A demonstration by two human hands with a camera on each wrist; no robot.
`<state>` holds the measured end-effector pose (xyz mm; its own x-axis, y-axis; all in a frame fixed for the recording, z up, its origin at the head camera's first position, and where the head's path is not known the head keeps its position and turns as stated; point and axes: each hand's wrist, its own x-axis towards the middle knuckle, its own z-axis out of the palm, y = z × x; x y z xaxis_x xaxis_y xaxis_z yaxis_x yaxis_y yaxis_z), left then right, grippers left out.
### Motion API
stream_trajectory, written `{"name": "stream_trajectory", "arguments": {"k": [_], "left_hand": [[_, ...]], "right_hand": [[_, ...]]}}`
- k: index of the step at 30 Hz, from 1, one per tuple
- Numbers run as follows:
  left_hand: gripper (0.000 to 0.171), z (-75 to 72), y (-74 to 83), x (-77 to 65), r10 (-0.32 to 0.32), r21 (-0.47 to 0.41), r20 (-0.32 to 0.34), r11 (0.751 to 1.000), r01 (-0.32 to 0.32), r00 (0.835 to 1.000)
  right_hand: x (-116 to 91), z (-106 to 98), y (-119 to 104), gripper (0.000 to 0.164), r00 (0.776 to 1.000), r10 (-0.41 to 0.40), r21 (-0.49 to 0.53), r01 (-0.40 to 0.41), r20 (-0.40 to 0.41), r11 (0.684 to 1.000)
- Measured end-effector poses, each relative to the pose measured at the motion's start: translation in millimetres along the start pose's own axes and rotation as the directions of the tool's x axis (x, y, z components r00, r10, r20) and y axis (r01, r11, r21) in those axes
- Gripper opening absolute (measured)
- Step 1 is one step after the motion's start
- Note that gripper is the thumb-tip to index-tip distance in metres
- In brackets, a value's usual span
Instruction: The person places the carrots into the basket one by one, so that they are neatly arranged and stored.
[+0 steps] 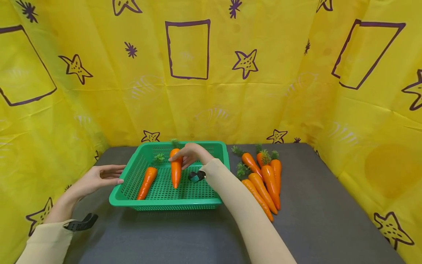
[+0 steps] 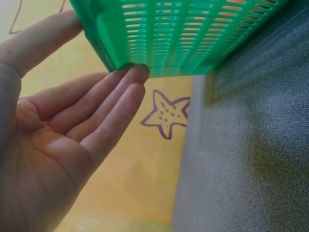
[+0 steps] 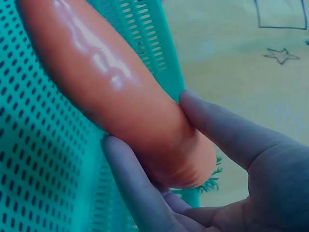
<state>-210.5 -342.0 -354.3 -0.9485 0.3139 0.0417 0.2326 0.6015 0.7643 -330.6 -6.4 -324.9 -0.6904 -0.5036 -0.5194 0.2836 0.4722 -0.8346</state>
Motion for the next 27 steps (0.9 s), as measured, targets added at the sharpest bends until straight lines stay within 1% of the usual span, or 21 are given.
{"name": "stream_trajectory", "arguments": {"k": [3, 9, 14, 18, 21, 23, 27], "left_hand": [[0.059, 0.0, 0.1, 0.5, -0.002, -0.002, -0.001, 1.0, 0.002, 1.0], [0.059, -0.1, 0.1, 1.2, -0.003, 0.006, -0.001, 1.0, 0.003, 1.0], [0.059, -0.4, 0.0, 0.7, -0.004, 0.011, -0.002, 1.0, 0.004, 1.0], [0.06, -0.3, 0.3, 0.0, -0.013, 0.014, 0.0, 1.0, 0.013, 1.0], [0.06, -0.1, 0.7, -0.1, -0.018, 0.016, 0.0, 1.0, 0.018, 1.0], [0.06, -0.2, 1.0, 0.0, -0.018, 0.017, 0.0, 1.0, 0.018, 1.0], [0.06, -0.5, 1.4, 0.1, -0.017, 0.009, -0.001, 1.0, 0.017, 1.0]], "right_hand": [[6, 5, 1, 0.049, 1.0, 0.001, -0.014, 0.0, 0.007, 1.0], [14, 14, 2, 0.042, 0.999, 0.007, -0.026, -0.006, 0.047, 1.0], [23, 23, 2, 0.036, 0.997, 0.037, -0.04, -0.035, 0.066, 0.999], [28, 32, 0, 0.036, 0.993, 0.076, -0.034, -0.073, 0.092, 0.997], [33, 37, 1, 0.037, 0.991, 0.086, -0.011, -0.086, 0.102, 0.996], [36, 40, 2, 0.037, 0.992, 0.083, -0.01, -0.082, 0.098, 0.997], [41, 44, 5, 0.036, 0.993, 0.076, -0.043, -0.073, 0.092, 0.996]]}}
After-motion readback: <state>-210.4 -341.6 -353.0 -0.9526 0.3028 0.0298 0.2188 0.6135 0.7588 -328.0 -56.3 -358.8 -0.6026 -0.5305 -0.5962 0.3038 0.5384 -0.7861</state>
